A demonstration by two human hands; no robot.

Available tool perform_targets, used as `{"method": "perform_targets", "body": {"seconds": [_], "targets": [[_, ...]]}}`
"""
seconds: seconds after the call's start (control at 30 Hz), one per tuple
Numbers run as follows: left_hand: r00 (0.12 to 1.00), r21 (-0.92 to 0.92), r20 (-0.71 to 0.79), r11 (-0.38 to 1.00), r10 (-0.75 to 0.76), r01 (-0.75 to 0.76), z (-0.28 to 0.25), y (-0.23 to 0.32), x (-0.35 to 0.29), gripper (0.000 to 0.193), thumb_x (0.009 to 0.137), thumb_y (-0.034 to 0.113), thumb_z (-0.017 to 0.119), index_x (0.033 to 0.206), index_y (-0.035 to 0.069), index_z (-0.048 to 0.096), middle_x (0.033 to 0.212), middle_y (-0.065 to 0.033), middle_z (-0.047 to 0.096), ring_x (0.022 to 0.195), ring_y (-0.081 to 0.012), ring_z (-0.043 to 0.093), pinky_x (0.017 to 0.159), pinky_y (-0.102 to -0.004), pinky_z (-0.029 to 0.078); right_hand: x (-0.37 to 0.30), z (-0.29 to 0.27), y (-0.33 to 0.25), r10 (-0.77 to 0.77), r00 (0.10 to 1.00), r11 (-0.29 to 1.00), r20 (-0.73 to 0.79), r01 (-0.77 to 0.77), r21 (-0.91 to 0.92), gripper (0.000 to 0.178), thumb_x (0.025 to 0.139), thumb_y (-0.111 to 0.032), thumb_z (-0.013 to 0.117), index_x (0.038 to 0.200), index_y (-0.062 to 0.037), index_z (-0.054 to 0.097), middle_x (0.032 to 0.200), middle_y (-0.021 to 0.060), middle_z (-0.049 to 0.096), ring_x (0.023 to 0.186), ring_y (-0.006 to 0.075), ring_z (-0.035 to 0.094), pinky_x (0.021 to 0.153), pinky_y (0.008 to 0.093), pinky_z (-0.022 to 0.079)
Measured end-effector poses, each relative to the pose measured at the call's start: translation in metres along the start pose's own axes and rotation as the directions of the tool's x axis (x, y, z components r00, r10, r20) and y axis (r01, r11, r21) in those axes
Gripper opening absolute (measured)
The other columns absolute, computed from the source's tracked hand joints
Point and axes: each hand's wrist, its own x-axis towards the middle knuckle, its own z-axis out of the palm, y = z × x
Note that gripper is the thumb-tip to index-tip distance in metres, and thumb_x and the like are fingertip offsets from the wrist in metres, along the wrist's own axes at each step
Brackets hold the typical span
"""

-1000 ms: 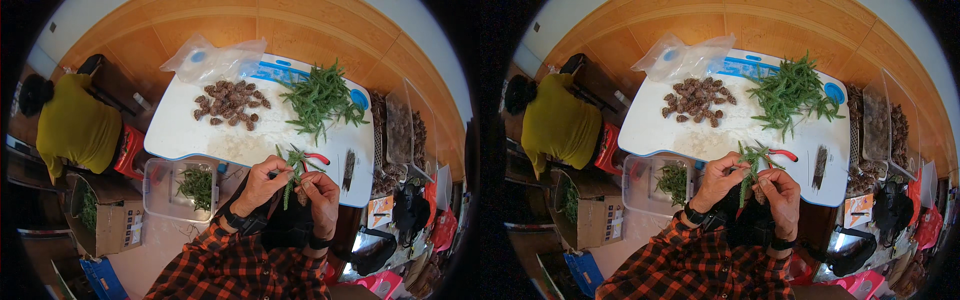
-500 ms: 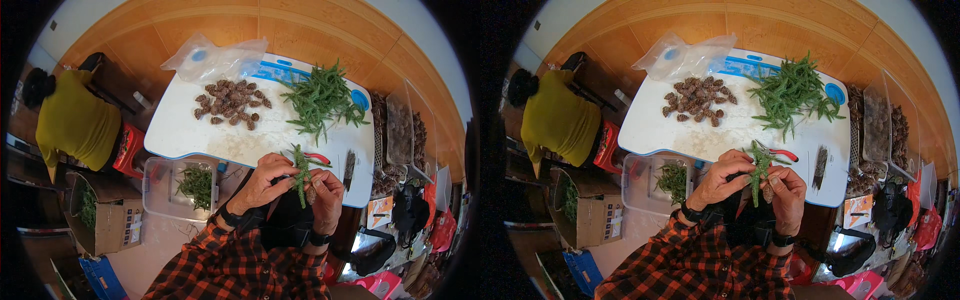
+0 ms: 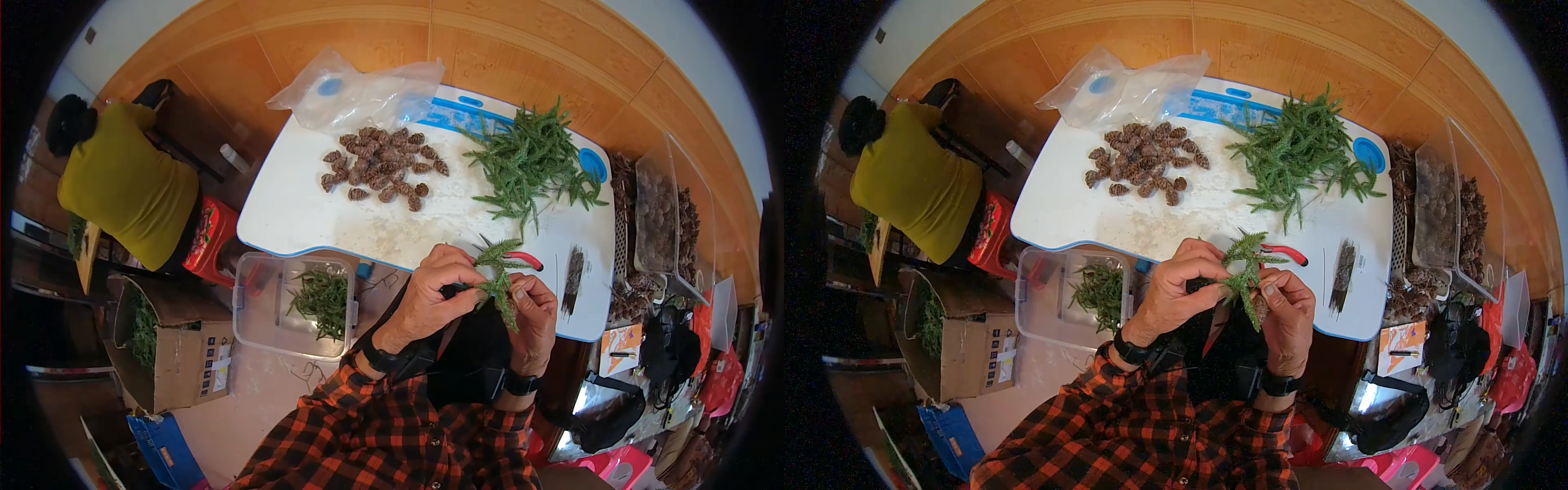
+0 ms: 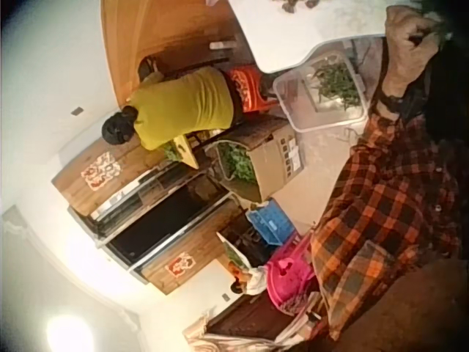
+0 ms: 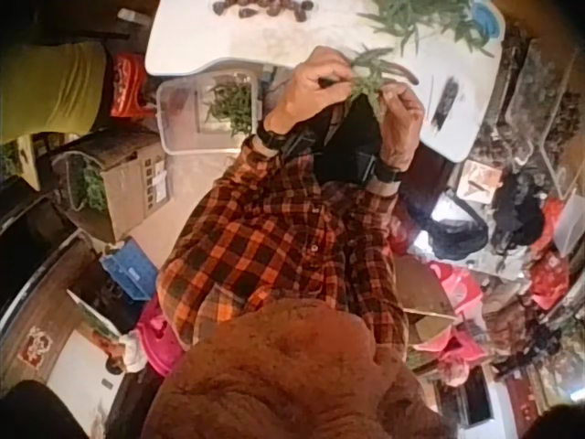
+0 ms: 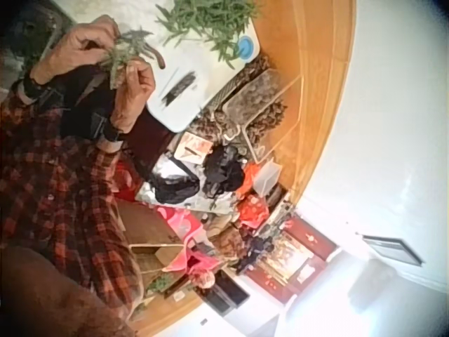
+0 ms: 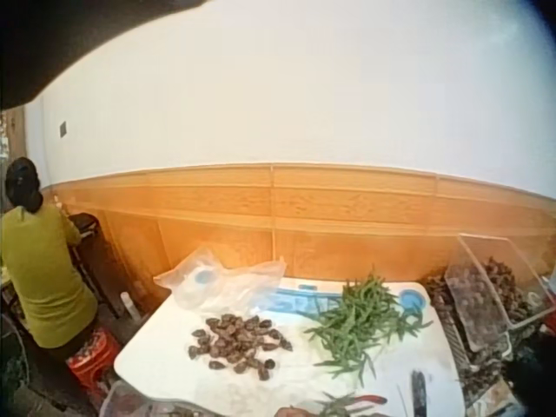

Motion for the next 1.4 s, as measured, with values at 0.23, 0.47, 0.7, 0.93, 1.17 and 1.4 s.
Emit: {"method": "perform_targets", "body": {"seconds": [0.23, 0.47, 0.7, 0.93, 1.17, 1.4], "targets": [[0.999, 0.010, -0.028, 0.999, -0.033, 0.033, 0.000, 0.004, 0.000, 0.014, 0.075, -0.003, 0.071, 0.087, 0.003, 0.070, 0.090, -0.0044, 0.065, 0.099, -0.0237, 0.056, 0.087, -0.0355, 0.044, 0.000, -0.008, 0.003, -0.012, 1.000, 0.998, -0.004, 0.012, -0.067, 0.009, 0.091, -0.005, 0.063, 0.086, 0.0020, 0.060, 0.096, 0.0112, 0.063, 0.077, 0.0143, 0.058, 0.073, 0.0270, 0.047], [0.981, 0.295, -0.054, 0.942, 0.184, -0.160, 0.000, 0.004, 0.001, 0.016, 0.073, -0.004, 0.072, 0.086, 0.006, 0.071, 0.090, -0.0028, 0.065, 0.101, -0.0265, 0.056, 0.089, -0.0374, 0.042, -0.003, 0.002, -0.012, -0.101, 0.994, 0.979, -0.045, 0.091, -0.184, 0.009, 0.092, -0.005, 0.061, 0.087, 0.0020, 0.061, 0.099, 0.0138, 0.066, 0.075, 0.0134, 0.060, 0.070, 0.0254, 0.047], [0.932, 0.548, 0.035, 0.773, 0.361, -0.320, 0.007, 0.006, 0.000, 0.018, 0.068, 0.005, 0.075, 0.084, 0.013, 0.073, 0.091, 0.0029, 0.066, 0.106, -0.0262, 0.057, 0.095, -0.0492, 0.035, -0.011, 0.005, -0.025, -0.023, 1.000, 0.984, -0.008, 0.022, -0.179, 0.010, 0.090, -0.007, 0.063, 0.088, 0.0031, 0.063, 0.105, 0.0178, 0.067, 0.074, 0.0139, 0.062, 0.069, 0.0265, 0.048], [0.909, 0.665, 0.057, 0.663, 0.413, -0.343, 0.012, 0.009, 0.001, 0.013, 0.068, 0.011, 0.074, 0.081, 0.013, 0.073, 0.092, 0.0051, 0.067, 0.109, -0.0256, 0.056, 0.099, -0.0540, 0.031, -0.015, 0.007, -0.019, -0.019, 1.000, 0.939, 0.004, 0.019, -0.343, 0.006, 0.088, -0.002, 0.063, 0.088, 0.0033, 0.064, 0.105, 0.0155, 0.067, 0.075, 0.0146, 0.063, 0.073, 0.0276, 0.051], [0.933, 0.626, -0.032, 0.735, 0.359, -0.261, 0.011, 0.011, -0.002, 0.016, 0.067, 0.004, 0.075, 0.082, 0.010, 0.072, 0.093, 0.0022, 0.067, 0.112, -0.0277, 0.054, 0.101, -0.0489, 0.035, -0.015, 0.008, -0.014, -0.039, 0.999, 0.913, -0.028, 0.024, -0.406, 0.003, 0.088, 0.002, 0.063, 0.090, 0.0030, 0.064, 0.105, 0.0123, 0.066, 0.077, 0.0151, 0.063, 0.076, 0.0287, 0.052], [0.899, 0.523, -0.286, 0.840, 0.331, -0.143, 0.000, 0.017, -0.002, 0.020, 0.071, 0.002, 0.079, 0.089, 0.009, 0.072, 0.097, -0.0011, 0.067, 0.099, -0.0227, 0.060, 0.087, -0.0351, 0.046, -0.014, 0.010, -0.009, -0.114, 0.993, 0.898, -0.022, 0.093, -0.431, 0.003, 0.091, 0.002, 0.061, 0.090, 0.0027, 0.064, 0.106, 0.0108, 0.066, 0.084, 0.0127, 0.061, 0.079, 0.0255, 0.049]]}}
